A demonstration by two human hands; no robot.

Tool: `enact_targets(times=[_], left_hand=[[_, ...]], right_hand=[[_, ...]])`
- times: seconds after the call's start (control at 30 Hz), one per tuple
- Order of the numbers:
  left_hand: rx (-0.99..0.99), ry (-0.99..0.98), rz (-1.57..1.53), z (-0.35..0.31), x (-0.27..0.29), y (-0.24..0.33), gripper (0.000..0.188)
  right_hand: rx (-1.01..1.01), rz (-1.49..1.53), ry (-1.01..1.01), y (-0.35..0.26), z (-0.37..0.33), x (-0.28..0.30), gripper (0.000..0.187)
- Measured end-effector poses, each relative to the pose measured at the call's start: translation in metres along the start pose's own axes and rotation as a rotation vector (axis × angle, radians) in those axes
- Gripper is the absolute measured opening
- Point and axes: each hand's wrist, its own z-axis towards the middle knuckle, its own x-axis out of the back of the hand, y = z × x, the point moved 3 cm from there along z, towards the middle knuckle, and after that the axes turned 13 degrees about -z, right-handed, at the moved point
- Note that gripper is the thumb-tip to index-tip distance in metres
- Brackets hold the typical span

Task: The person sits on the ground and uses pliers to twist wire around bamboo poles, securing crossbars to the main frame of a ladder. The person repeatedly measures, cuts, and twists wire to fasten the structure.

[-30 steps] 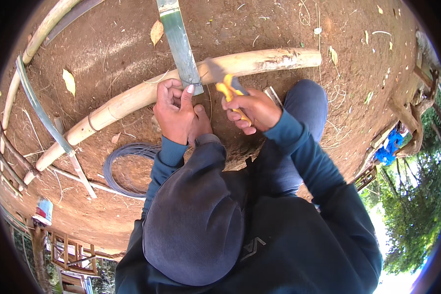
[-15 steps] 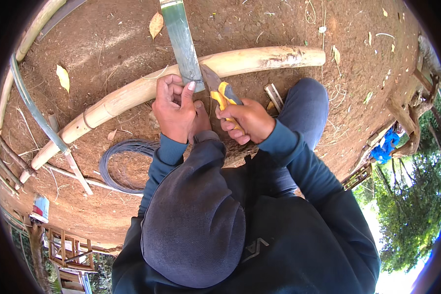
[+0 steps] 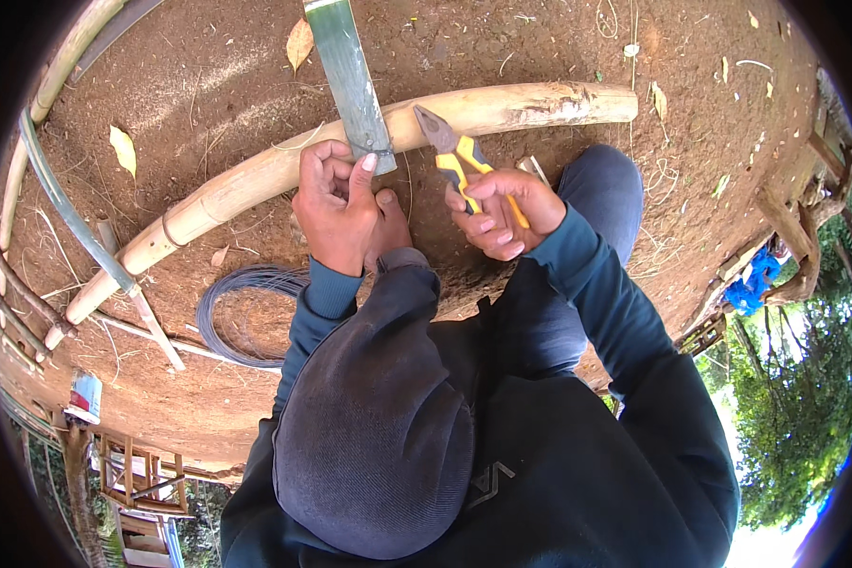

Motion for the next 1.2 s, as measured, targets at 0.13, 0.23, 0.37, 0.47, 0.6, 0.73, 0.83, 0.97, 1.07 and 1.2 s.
enact_targets(times=[0.13,0.23,0.37,0.47,0.6,0.73,0.83,0.97,1.07,1.2], left_hand=[[0.003,-0.005,0.009,0.000,-0.002,0.004,0.018],[-0.011,-0.014,0.017,0.001,-0.003,0.001,0.018],[-0.020,-0.005,0.038,0.001,-0.002,0.004,0.017],[-0.019,-0.002,0.030,-0.001,-0.003,0.006,0.017],[0.004,-0.008,0.055,0.001,-0.001,0.003,0.017],[-0.033,-0.008,0.090,0.001,0.000,0.001,0.017],[-0.086,-0.009,0.048,0.002,0.000,-0.003,0.017],[-0.049,-0.013,0.052,0.001,-0.002,0.003,0.018],[-0.027,-0.012,0.061,0.000,0.000,0.003,0.019],[0.000,-0.004,0.035,0.001,0.003,0.002,0.019]], right_hand=[[-0.082,-0.098,0.009,0.002,0.009,-0.007,0.019],[-0.190,-0.085,0.023,0.001,0.015,-0.007,0.020],[-0.008,-0.306,0.331,0.011,0.014,-0.014,0.014],[0.513,-0.657,0.712,0.034,0.019,-0.031,0.015],[0.443,-0.760,0.743,0.058,0.044,-0.016,0.015],[0.574,-0.393,0.705,0.057,0.031,-0.024,0.010],[0.642,-0.721,0.706,0.062,0.048,-0.027,0.013],[0.546,-0.389,0.618,0.061,0.037,-0.036,0.013],[0.588,-0.520,0.704,0.053,0.048,-0.028,0.010],[0.426,-0.314,0.624,0.043,0.035,-0.028,0.007]])
